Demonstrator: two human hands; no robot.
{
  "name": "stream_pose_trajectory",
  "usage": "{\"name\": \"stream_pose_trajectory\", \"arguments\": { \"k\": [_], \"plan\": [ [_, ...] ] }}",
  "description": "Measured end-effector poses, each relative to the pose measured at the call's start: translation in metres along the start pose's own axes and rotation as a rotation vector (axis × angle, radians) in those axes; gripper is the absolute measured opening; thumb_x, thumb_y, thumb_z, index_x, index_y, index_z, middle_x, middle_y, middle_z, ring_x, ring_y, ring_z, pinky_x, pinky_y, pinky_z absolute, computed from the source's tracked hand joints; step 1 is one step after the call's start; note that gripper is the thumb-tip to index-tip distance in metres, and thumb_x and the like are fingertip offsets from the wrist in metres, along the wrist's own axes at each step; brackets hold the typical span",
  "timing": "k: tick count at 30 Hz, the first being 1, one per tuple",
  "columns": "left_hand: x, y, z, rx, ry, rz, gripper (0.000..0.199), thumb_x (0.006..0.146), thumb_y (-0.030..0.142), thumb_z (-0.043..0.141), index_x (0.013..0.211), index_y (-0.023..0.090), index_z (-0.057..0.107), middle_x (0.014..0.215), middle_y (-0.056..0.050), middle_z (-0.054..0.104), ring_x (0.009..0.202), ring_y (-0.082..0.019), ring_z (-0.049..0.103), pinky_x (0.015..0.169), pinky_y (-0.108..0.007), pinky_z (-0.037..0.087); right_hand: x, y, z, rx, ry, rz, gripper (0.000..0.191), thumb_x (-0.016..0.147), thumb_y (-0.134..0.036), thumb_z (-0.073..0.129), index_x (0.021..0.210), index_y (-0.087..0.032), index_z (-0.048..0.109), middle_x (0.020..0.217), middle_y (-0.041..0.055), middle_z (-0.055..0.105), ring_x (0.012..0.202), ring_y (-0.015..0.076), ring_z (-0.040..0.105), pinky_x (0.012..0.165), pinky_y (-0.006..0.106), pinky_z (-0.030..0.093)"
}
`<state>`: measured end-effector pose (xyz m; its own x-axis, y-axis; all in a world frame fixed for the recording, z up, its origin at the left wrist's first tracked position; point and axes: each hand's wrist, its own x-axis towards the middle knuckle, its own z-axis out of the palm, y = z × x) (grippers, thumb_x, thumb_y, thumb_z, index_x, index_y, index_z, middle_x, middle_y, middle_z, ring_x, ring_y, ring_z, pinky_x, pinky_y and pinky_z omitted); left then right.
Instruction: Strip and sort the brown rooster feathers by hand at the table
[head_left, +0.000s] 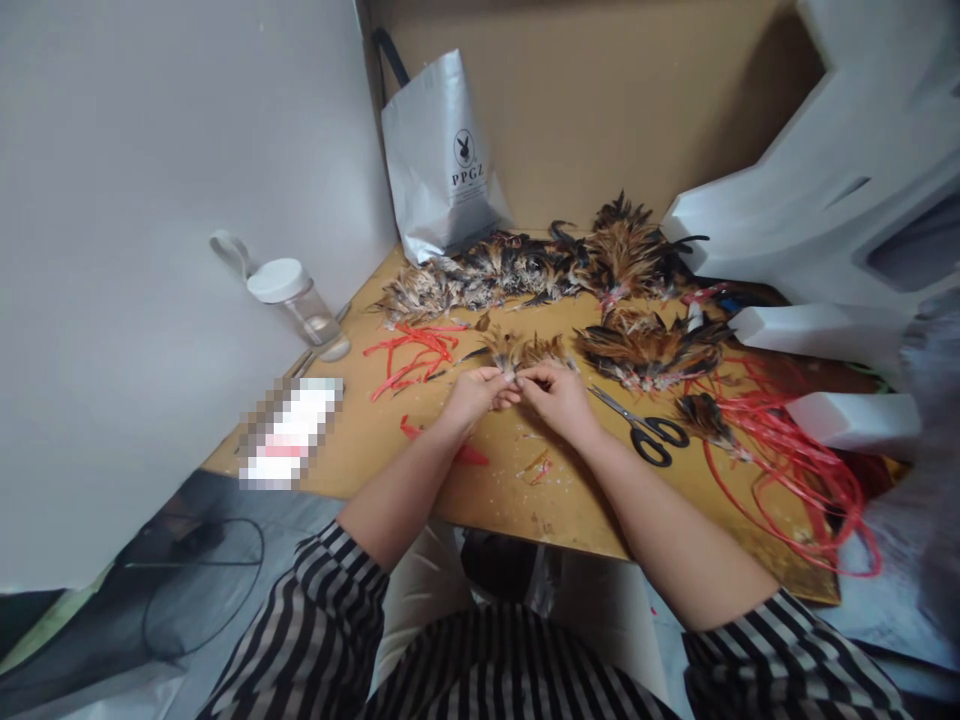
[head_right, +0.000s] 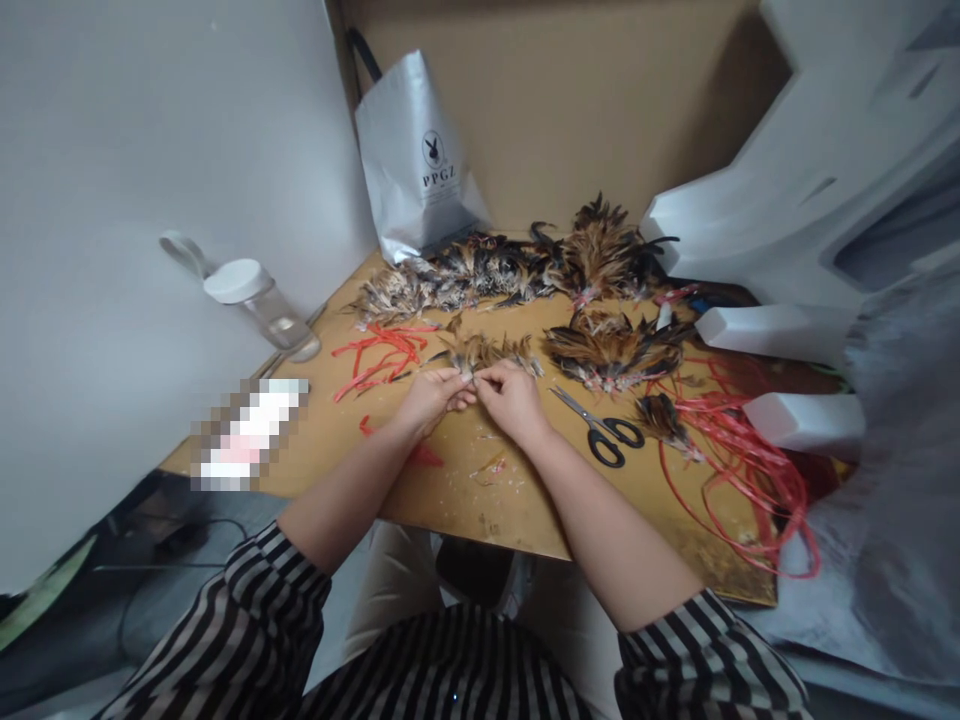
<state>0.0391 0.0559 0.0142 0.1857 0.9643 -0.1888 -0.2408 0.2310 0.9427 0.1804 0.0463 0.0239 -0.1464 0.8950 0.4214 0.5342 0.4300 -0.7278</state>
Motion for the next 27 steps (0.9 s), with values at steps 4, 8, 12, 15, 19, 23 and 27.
{"name": "stream_pose_trajectory", "arguments": {
  "k": [4, 8, 12, 15, 19, 23, 27],
  "plan": [
    [0.0018, -0.001, 0.0002, 0.096, 0.028, 0.061, 0.017, 0.072, 0.025, 0.063, 0.066, 0.01, 0.06, 0.057, -0.003, 0.061, 0.045, -0.006, 0.054, 0.042, -0.015, 0.038, -0.0015, -0.0023, -0.0011, -0.087, -0.002, -0.019, 0.019, 0.075, -0.028, 0.052, 0.069, -0.018, 0.067, 0.07, 0.0055, 0.06, 0.068, 0.0158, 0.052, 0.065, 0.028, 0.039],
    [0.0, -0.001, 0.0006, 0.14, -0.014, 0.086, 0.015, 0.073, 0.023, 0.061, 0.066, 0.01, 0.06, 0.056, -0.002, 0.06, 0.044, -0.006, 0.054, 0.042, -0.016, 0.039, 0.0012, 0.0009, 0.0011, 0.112, 0.054, 0.124, 0.018, 0.07, -0.034, 0.059, 0.07, -0.017, 0.063, 0.066, 0.0032, 0.059, 0.06, 0.0136, 0.049, 0.058, 0.027, 0.038],
    [-0.0022, -0.0017, 0.0002, 0.181, -0.078, 0.096, 0.016, 0.073, 0.024, 0.06, 0.065, 0.011, 0.061, 0.056, -0.002, 0.06, 0.043, -0.006, 0.053, 0.042, -0.016, 0.037, 0.0039, 0.0024, 0.003, 0.384, 0.015, 0.305, 0.024, 0.063, -0.039, 0.066, 0.066, -0.016, 0.059, 0.058, -0.0004, 0.056, 0.052, 0.0103, 0.045, 0.051, 0.024, 0.035],
    [-0.0035, -0.0016, -0.0008, 0.172, -0.132, 0.061, 0.018, 0.072, 0.027, 0.061, 0.067, 0.01, 0.062, 0.059, -0.004, 0.062, 0.045, -0.007, 0.053, 0.044, -0.017, 0.038, 0.0038, 0.0014, 0.0032, 0.593, 0.029, 0.418, 0.027, 0.057, -0.039, 0.072, 0.062, -0.016, 0.057, 0.055, -0.0025, 0.054, 0.048, 0.0083, 0.043, 0.049, 0.023, 0.034],
    [-0.005, -0.0002, -0.003, 0.082, -0.235, -0.02, 0.023, 0.069, 0.031, 0.065, 0.073, 0.009, 0.064, 0.067, -0.007, 0.065, 0.052, -0.007, 0.056, 0.049, -0.017, 0.039, 0.0035, 0.0027, 0.0025, 0.863, -0.022, 0.555, 0.029, 0.05, -0.036, 0.077, 0.062, -0.016, 0.058, 0.057, -0.0026, 0.057, 0.05, 0.0085, 0.049, 0.051, 0.023, 0.037],
    [-0.0064, 0.0017, -0.0046, 0.01, -0.31, -0.065, 0.027, 0.066, 0.034, 0.068, 0.073, 0.008, 0.064, 0.068, -0.006, 0.064, 0.051, -0.004, 0.053, 0.049, -0.016, 0.036, 0.0047, 0.0056, -0.0005, 0.99, -0.145, 0.616, 0.029, 0.05, -0.034, 0.078, 0.061, -0.016, 0.058, 0.055, -0.002, 0.058, 0.05, 0.0087, 0.051, 0.05, 0.022, 0.038],
    [-0.007, 0.0028, -0.0046, 0.052, -0.31, -0.057, 0.027, 0.065, 0.035, 0.068, 0.068, 0.008, 0.062, 0.06, -0.003, 0.06, 0.047, -0.004, 0.05, 0.047, -0.016, 0.035, 0.0057, 0.0054, -0.0053, 0.91, -0.189, 0.593, 0.028, 0.051, -0.034, 0.078, 0.06, -0.015, 0.058, 0.052, -0.0021, 0.057, 0.047, 0.0076, 0.048, 0.046, 0.021, 0.033]
  ]
}}
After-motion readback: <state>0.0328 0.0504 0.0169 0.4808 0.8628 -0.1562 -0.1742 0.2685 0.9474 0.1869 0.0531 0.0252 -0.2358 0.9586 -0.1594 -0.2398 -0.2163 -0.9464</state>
